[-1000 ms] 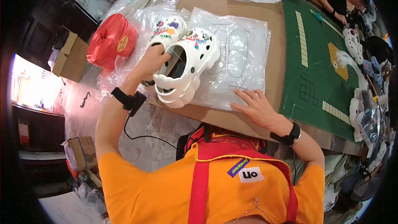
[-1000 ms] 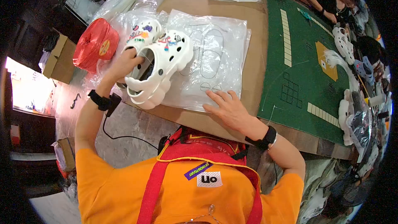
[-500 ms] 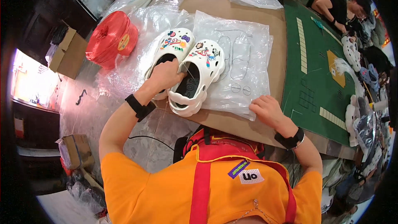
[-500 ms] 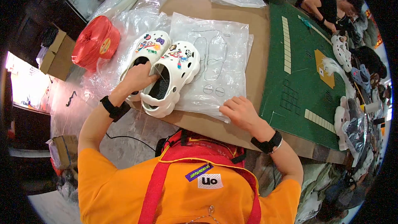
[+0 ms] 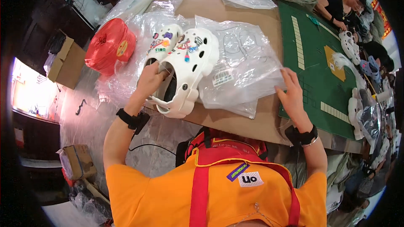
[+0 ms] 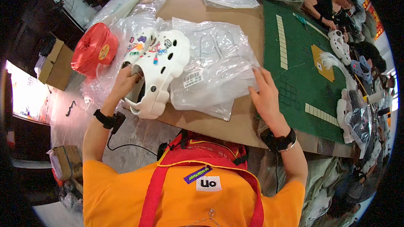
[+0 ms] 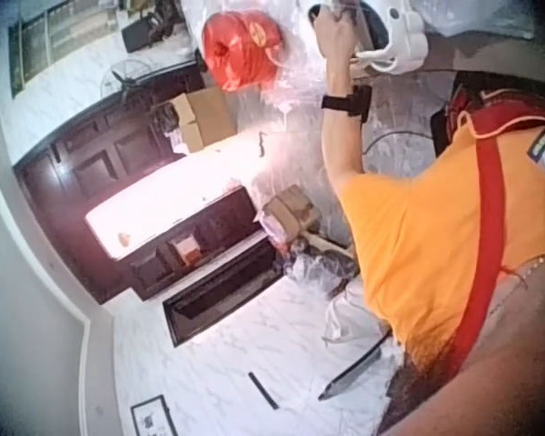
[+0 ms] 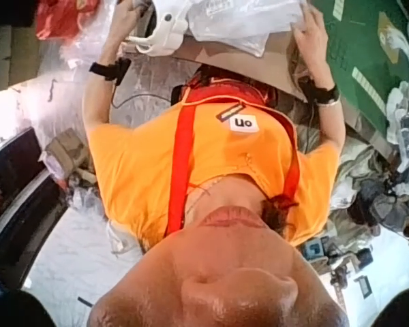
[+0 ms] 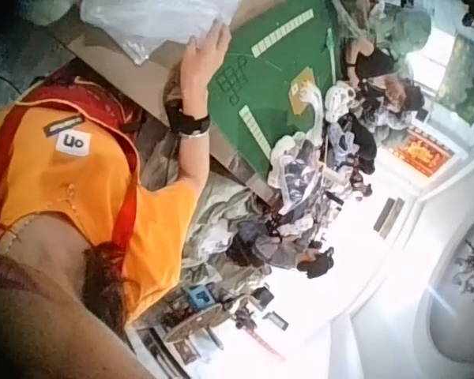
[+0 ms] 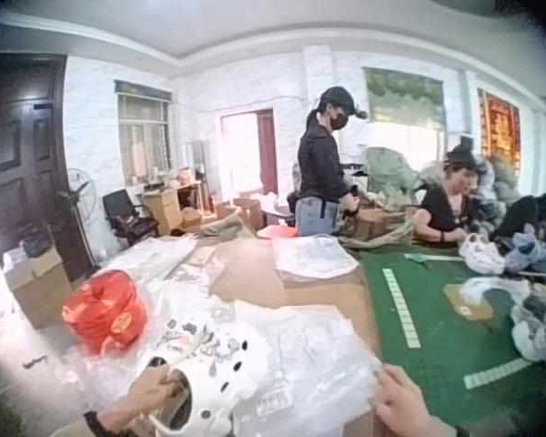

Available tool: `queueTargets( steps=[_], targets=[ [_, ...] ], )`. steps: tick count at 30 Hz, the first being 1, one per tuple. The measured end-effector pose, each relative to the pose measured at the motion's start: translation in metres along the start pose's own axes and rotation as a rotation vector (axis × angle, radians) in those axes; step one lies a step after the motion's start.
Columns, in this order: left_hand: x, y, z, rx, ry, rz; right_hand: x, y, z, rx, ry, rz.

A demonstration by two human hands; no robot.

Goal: The recorder is packing decorative clogs (crocs) into individual plastic bags and then placing the packed units into a larger transport bag.

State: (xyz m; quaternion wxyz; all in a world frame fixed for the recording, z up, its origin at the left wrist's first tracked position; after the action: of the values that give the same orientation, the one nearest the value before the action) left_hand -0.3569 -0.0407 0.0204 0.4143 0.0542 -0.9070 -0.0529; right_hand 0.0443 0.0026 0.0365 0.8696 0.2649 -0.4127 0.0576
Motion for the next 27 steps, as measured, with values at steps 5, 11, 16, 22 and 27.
queueTargets(
  steps=[5,11,16,22,27],
  targets=[
    [0.031,-0.011,-0.016,-0.062,-0.210,-0.144,0.023,0.017,0.001,-0.056,-0.083,-0.147],
    [0.058,-0.033,-0.039,-0.060,-0.662,-0.115,0.002,0.030,0.032,0.089,-0.306,-0.113],
    [0.049,-0.047,-0.066,-0.136,-0.766,0.136,-0.041,0.044,0.047,0.051,-0.208,0.073],
    [-0.009,-0.043,-0.112,-0.431,-0.433,0.673,-0.052,0.057,0.031,0.212,0.107,0.003],
    [-0.033,-0.036,-0.094,-0.409,-0.362,0.674,-0.045,0.048,0.025,0.079,0.112,0.155]
  ],
)
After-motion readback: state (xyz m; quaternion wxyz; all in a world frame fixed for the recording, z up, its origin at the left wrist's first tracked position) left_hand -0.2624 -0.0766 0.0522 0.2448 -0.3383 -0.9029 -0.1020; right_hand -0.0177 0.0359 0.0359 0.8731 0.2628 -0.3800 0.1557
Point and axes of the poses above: each hand's wrist, its own y-axis towards the middle knuckle, its own x-axis out of the back of the hand, z = x × y, the point moved 5 cm from there along y, towards the middle knuckle, and after that the axes turned 6 degrees about -x, right-handed, at the moved point
